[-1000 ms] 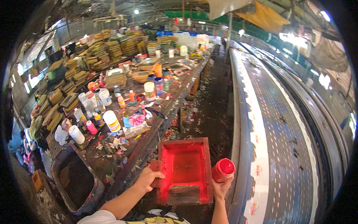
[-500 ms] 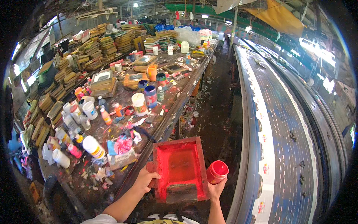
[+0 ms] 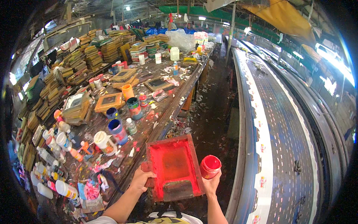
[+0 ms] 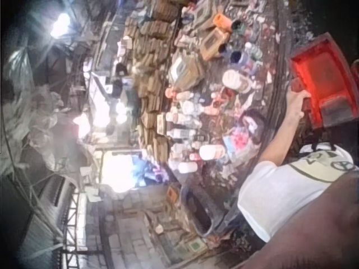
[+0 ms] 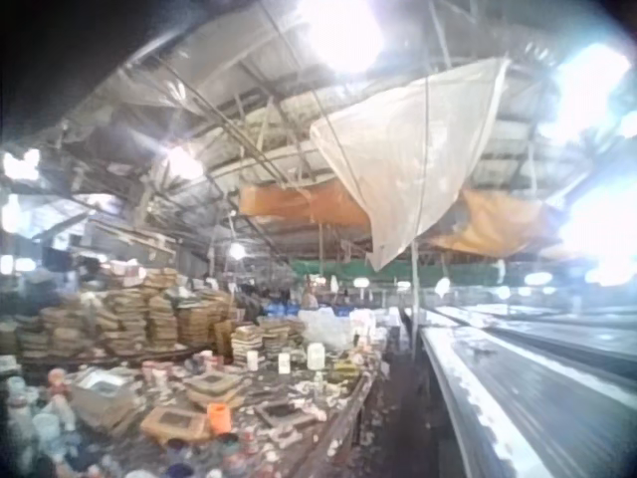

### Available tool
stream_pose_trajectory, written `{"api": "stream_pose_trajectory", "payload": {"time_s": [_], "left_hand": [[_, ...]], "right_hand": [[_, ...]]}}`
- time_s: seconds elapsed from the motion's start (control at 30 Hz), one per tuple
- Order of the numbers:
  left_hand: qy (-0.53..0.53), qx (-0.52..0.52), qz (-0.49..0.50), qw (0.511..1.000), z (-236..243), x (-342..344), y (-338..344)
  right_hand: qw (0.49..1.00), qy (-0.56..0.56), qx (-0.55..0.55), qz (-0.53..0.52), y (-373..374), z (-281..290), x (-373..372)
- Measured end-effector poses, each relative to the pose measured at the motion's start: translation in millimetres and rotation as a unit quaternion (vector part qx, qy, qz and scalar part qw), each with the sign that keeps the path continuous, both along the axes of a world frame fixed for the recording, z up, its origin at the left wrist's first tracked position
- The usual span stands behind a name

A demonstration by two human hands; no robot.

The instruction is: The person cleans a red screen-printing frame with a cloth, then pours red ink into a container and uses a squeegee to spread the ink across the screen. The person repeatedly wipes the squeegee and screen with a cloth while working at a cluttered workbench.

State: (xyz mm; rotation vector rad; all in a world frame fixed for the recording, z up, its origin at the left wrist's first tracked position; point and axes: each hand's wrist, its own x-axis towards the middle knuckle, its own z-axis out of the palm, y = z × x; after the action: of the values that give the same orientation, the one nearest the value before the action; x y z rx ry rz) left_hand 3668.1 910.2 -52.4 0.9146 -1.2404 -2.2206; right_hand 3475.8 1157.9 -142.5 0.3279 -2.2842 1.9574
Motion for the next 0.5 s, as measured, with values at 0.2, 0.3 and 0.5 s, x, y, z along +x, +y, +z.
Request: {"api": "stream_pose_trajectory", "payload": {"time_s": [0.2, 0.3, 0.5], "left_hand": [[0.011, 0.018, 0.026, 0.999, -6, -135, -60], [0.028, 0.021, 0.030, 0.999, -13, -208, -99], [0.036, -0.002, 0.012, 0.999, -19, -366, -187]], "right_hand": [[1.000, 0.002, -0.013, 0.023, -65, -14, -148], [0.999, -0.018, -0.035, 0.033, -107, -38, -228], [0.994, -0.049, -0.068, 0.064, -205, -16, -380]]}}
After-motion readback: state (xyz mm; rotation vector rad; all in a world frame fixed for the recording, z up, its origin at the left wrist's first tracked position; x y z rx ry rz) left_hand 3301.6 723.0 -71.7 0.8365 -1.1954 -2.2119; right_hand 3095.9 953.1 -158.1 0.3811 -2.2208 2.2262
